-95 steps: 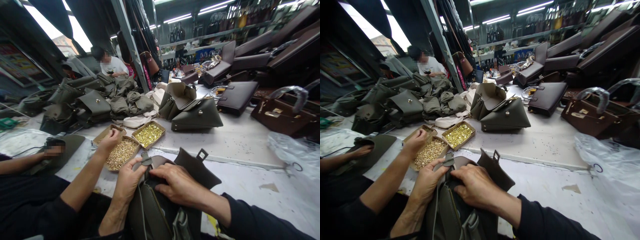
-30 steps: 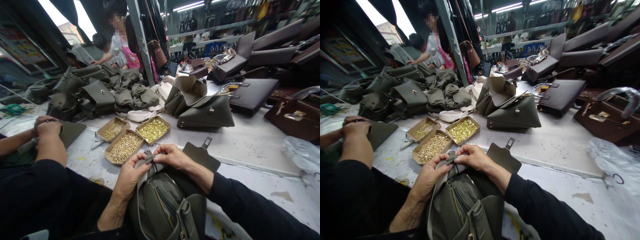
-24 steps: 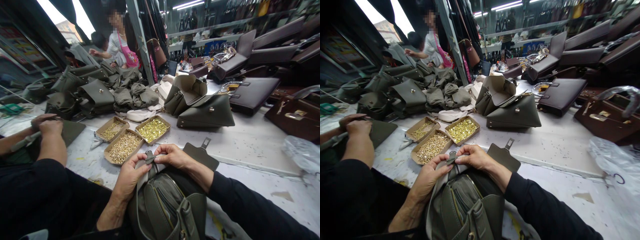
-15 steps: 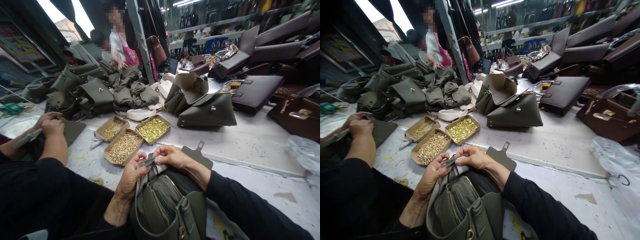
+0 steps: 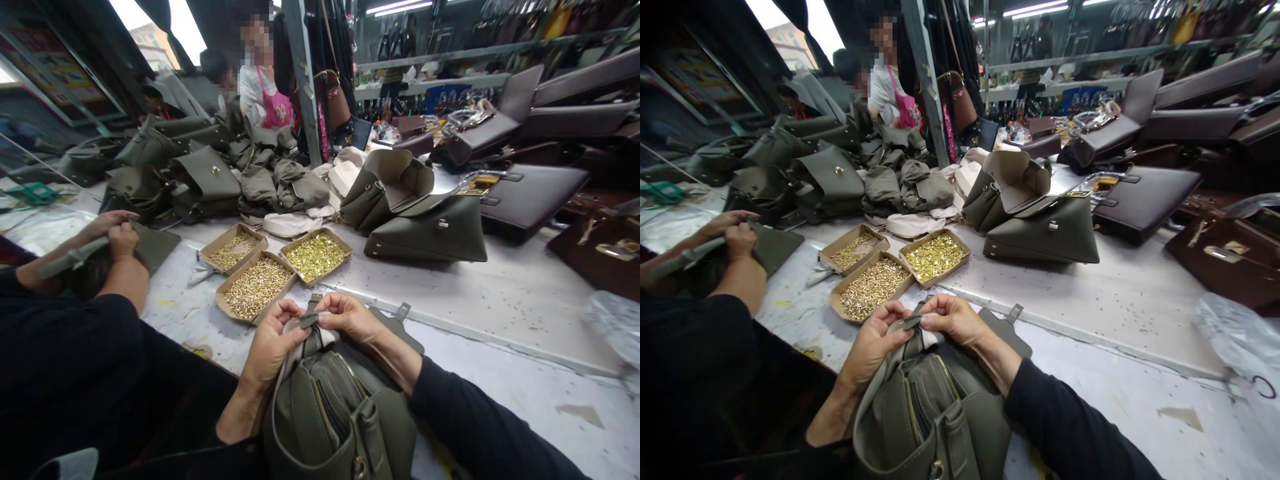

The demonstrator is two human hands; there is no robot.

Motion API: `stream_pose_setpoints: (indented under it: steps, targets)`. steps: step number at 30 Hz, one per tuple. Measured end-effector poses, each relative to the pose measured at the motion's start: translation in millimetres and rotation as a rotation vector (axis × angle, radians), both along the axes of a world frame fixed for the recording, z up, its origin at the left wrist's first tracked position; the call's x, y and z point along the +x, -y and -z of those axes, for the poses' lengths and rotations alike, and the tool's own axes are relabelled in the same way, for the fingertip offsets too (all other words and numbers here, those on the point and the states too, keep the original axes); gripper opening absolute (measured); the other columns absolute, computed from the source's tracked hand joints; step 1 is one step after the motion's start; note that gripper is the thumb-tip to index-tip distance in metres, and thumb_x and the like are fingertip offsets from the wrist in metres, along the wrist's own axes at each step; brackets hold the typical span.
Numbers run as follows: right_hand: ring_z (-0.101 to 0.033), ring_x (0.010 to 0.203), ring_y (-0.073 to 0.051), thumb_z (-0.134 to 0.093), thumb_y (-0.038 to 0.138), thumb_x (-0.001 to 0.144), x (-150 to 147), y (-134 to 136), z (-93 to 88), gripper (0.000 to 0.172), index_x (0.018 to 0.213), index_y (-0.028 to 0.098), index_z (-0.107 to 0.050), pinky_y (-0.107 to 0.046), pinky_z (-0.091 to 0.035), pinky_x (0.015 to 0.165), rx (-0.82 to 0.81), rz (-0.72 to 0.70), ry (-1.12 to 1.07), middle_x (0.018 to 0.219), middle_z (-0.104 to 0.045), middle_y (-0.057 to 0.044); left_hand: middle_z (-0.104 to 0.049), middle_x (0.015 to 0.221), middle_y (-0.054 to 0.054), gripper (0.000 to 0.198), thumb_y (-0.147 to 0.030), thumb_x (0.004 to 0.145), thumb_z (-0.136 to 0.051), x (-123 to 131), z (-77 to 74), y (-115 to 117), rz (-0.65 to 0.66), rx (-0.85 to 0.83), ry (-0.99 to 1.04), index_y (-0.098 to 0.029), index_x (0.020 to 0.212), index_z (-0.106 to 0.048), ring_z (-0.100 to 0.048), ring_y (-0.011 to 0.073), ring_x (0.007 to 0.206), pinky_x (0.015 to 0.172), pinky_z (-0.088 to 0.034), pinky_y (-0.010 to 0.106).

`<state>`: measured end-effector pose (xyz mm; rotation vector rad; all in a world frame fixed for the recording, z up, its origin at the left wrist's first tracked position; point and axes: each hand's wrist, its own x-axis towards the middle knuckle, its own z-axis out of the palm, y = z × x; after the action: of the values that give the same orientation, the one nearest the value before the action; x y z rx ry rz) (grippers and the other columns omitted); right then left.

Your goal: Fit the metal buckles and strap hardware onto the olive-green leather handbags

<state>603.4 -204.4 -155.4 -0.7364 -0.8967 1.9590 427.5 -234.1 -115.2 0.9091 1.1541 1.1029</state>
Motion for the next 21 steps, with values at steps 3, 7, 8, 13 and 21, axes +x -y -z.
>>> stream_pose_setpoints:
  steps: [3,7,8,13,21]
  targets:
    - [-0.06,0.07,-0.013,-0.095,0.045,0.058,4,1,-2.9,0.047,0.08,0.018,-0.065,-0.026,-0.045,0.071,0.115,0.074,0.102,0.079,-0.07,0.002,-0.069,0.083,-0.001,0.041,-0.019,0.059,-0.088,4,-3.8,-2,-0.043,0.072,-0.154,-0.018,0.088,-0.06,-0.066,0.015,0.078,0.075,-0.052,0.024]
    - [-0.057,0.077,-0.014,-0.088,0.046,0.068,9,5,-7.8,0.041,0.087,0.018,-0.066,-0.027,-0.042,0.075,0.277,0.145,0.325,0.081,-0.067,0.003,-0.07,0.081,-0.001,0.039,-0.018,0.056,-0.086,9,-6.0,-3,-0.097,0.082,-0.205,-0.017,0.086,-0.06,-0.066,0.0153,0.077,0.075,-0.051,0.024]
    - [-0.056,0.076,-0.014,-0.088,0.046,0.068,9,6,-9.3,0.041,0.089,0.018,-0.066,-0.027,-0.042,0.074,0.287,0.137,0.35,0.081,-0.066,0.003,-0.071,0.08,0.0,0.041,-0.018,0.055,-0.087,9,-6.7,-3,-0.088,0.056,-0.179,-0.017,0.086,-0.06,-0.067,0.0153,0.075,0.074,-0.052,0.025]
    - [-0.053,0.07,-0.012,-0.091,0.044,0.061,11,5,-20.0,0.047,0.087,0.017,-0.063,-0.025,-0.041,0.069,0.232,0.073,0.264,0.081,-0.066,0.003,-0.075,0.082,0.003,0.042,-0.027,0.058,-0.09,5,-15.4,-1,0.026,-0.047,-0.118,-0.016,0.088,-0.062,-0.068,0.0161,0.069,0.069,-0.052,0.026]
    - [-0.047,0.061,-0.009,-0.091,0.036,0.057,15,-1,-27.7,0.041,0.08,0.017,-0.063,-0.022,-0.035,0.06,0.135,-0.003,0.153,0.069,-0.062,0.006,-0.078,0.109,0.01,0.035,-0.034,0.073,-0.082,-6,-30.1,-1,0.139,0.009,-0.375,-0.016,0.102,-0.075,-0.072,0.0207,0.08,0.072,-0.054,0.028]
